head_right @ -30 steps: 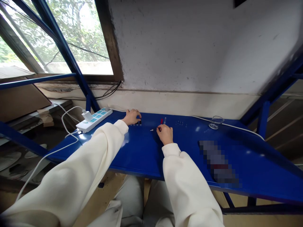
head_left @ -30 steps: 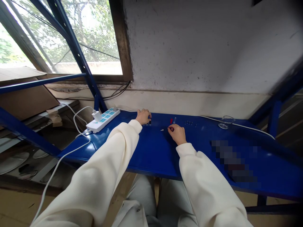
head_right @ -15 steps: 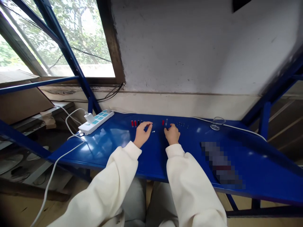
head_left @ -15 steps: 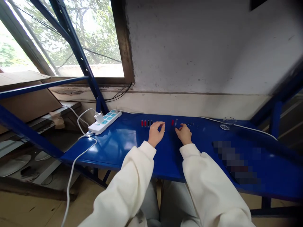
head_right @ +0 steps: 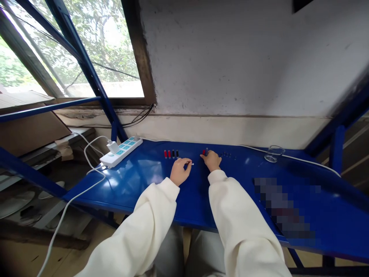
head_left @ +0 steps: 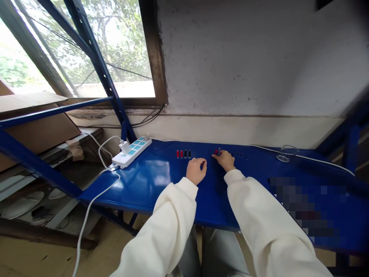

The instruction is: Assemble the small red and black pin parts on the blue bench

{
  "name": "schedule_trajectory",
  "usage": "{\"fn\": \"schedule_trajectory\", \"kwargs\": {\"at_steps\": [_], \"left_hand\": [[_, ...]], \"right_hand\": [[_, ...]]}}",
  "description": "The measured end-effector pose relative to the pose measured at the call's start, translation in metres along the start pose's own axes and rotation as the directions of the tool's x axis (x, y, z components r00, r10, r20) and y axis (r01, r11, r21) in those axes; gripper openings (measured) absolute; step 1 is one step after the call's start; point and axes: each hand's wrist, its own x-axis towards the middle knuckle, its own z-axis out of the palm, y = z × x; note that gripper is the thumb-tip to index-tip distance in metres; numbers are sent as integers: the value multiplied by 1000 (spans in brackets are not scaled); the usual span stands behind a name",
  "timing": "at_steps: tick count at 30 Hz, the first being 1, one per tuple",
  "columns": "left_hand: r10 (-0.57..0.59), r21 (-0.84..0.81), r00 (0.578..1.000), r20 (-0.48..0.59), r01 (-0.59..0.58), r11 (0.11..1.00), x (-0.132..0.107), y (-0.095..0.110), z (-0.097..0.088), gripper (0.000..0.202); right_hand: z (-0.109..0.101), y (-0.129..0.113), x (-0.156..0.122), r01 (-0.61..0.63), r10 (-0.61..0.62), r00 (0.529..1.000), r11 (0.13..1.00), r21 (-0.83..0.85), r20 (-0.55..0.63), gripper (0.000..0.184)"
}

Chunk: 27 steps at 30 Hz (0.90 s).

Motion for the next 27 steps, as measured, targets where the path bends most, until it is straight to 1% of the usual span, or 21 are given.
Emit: {"fn": "schedule_trajectory", "kwargs": {"at_steps": [3,5,7,9,11,13,16,18,21,24,25,27], "left_hand": [[22,47,999,26,-23,999,0,0,0,27],[50,88,997,52,-55,995,0,1,-2,38],[73,129,995,67,-81,988,1,2,-5,46],[84,155,994,74,-94,983,2,4,-7,49],[89,156,992,92,-103,982,2,4,-8,47],[86,136,991,98,-99,986,3,3,-7,42],[54,75,998,46,-57,996,3,1,-5,32],[16,19,1000,1,-16,1000,3,-1,-3,24],[-49,-71,998,-39,46,996,4,-4,-1,14],[-104,-165,989,-102,86,982,4,-4,1,11],[-120,-194,984,-131,93,977,5,-4,0,10],[-152,-233,972,-179,108,966,5,-3,0,9]], "right_hand": [[-3,-10,-6,46,-46,999,999,-5,-19,19],[-9,-17,-14,128,-128,991,992,-4,-47,18],[-16,-23,-26,255,-256,963,967,-13,-90,17],[-24,-27,-38,389,-393,912,920,-55,-120,17],[-28,-28,-49,475,-488,864,872,-115,-128,19],[-29,-27,-58,526,-547,827,834,-165,-131,18],[-27,-22,-65,586,-611,783,787,-193,-113,15],[-23,-18,-65,616,-634,769,770,-166,-87,15],[-18,-12,-64,624,-625,778,780,-33,-57,18],[-13,-7,-61,568,-564,823,813,127,-65,24],[-13,-5,-61,541,-538,840,827,154,-68,27],[-11,-4,-61,497,-495,867,854,153,-49,29]]}}
